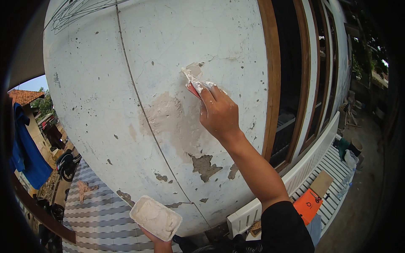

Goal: Patching a damaged area on an exterior wall using putty and a putty knife.

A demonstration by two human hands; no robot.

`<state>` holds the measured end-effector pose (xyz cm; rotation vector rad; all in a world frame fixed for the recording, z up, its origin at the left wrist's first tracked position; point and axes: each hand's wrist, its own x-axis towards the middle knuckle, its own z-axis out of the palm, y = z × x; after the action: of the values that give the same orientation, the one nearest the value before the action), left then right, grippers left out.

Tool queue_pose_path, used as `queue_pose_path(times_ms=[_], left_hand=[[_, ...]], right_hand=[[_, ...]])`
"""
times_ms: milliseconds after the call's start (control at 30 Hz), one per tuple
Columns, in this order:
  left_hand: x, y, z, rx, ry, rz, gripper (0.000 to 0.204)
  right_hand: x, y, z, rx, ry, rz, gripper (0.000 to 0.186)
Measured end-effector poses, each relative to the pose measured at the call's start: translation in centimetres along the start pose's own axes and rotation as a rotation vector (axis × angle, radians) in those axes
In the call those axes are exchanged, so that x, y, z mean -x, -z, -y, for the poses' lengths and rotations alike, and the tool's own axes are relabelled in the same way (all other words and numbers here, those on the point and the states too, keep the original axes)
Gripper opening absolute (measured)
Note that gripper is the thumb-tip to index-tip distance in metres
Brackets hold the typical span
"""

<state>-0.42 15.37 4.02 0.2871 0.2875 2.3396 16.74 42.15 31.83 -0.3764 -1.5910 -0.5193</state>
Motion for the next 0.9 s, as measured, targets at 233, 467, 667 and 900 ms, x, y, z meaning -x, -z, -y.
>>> queue_pose_path(times_ms=[233, 467, 667, 900], left_hand=[[0.1, -0.1, 0.1, 0.081, 0.048, -0.053, 0.066], [0.0, 0.0, 0.3, 0.019, 0.046, -0.045, 0.065], [0.0, 0.2, 0.4, 0.036, 0.022, -0.055, 0.066], [0.0, -0.1, 0.4, 0.07, 0.067, -0.04, 0.065]], right_hand=[[0.0, -1.5, -1.1, 0.11, -0.11, 0.018, 0.04], [1.1, -1.2, 0.9, -0.038, 0.002, 0.096, 0.041], [-0.7, -0.4, -1.8, -0.034, -0.101, -0.054, 0.039], [-0.1, -1.2, -0.2, -0.04, -0.051, 0.055, 0.036]])
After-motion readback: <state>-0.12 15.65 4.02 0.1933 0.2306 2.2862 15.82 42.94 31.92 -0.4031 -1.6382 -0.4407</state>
